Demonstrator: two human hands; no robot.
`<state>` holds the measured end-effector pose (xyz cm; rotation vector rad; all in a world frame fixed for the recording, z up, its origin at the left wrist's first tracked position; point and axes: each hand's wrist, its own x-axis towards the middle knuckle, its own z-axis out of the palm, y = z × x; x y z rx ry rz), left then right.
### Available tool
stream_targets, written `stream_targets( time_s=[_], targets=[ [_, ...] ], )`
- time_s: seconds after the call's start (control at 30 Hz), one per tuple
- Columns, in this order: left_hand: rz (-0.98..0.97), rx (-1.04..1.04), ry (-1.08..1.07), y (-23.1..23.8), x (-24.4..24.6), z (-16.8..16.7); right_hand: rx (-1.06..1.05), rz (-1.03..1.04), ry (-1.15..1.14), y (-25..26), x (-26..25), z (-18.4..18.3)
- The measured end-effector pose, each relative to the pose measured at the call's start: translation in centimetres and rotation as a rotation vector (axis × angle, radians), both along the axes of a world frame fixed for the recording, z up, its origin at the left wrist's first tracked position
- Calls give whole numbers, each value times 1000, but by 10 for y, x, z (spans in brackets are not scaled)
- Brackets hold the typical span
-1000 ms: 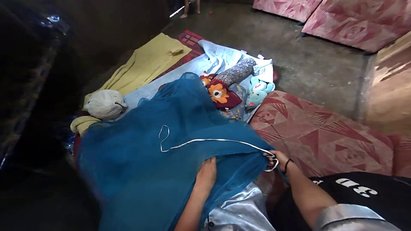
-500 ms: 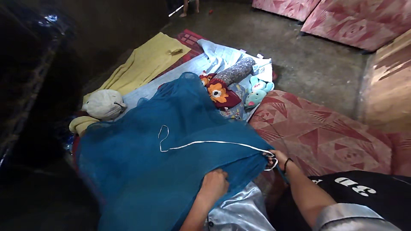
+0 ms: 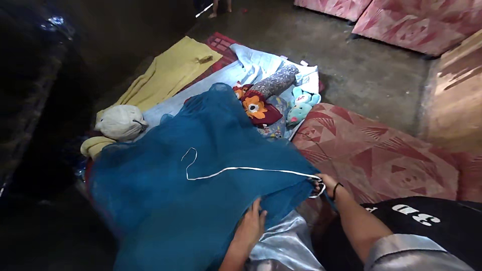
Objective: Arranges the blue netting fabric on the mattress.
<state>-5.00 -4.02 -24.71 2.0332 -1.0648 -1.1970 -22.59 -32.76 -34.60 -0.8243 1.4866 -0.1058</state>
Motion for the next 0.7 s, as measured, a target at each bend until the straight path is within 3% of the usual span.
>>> stream_targets(
  time_s=[0.1,0.33,0.43,0.57,0.7],
  targets=[
    [33,18,5,-9,4,6,10,-6,-3,2,0,2],
    [-178,451,-278,-42,2,24,32,-10,10,0,0,1],
    [-190,466,-406,-41,-1,24,46,-3,5,-1,0,-1],
    [-229,453,-287,-36,6,26,49,-5,-4,-2,-2,-3],
    [-298,414,-235,-40,4,50,56,-15,-3,-3,-3,-5]
  ],
)
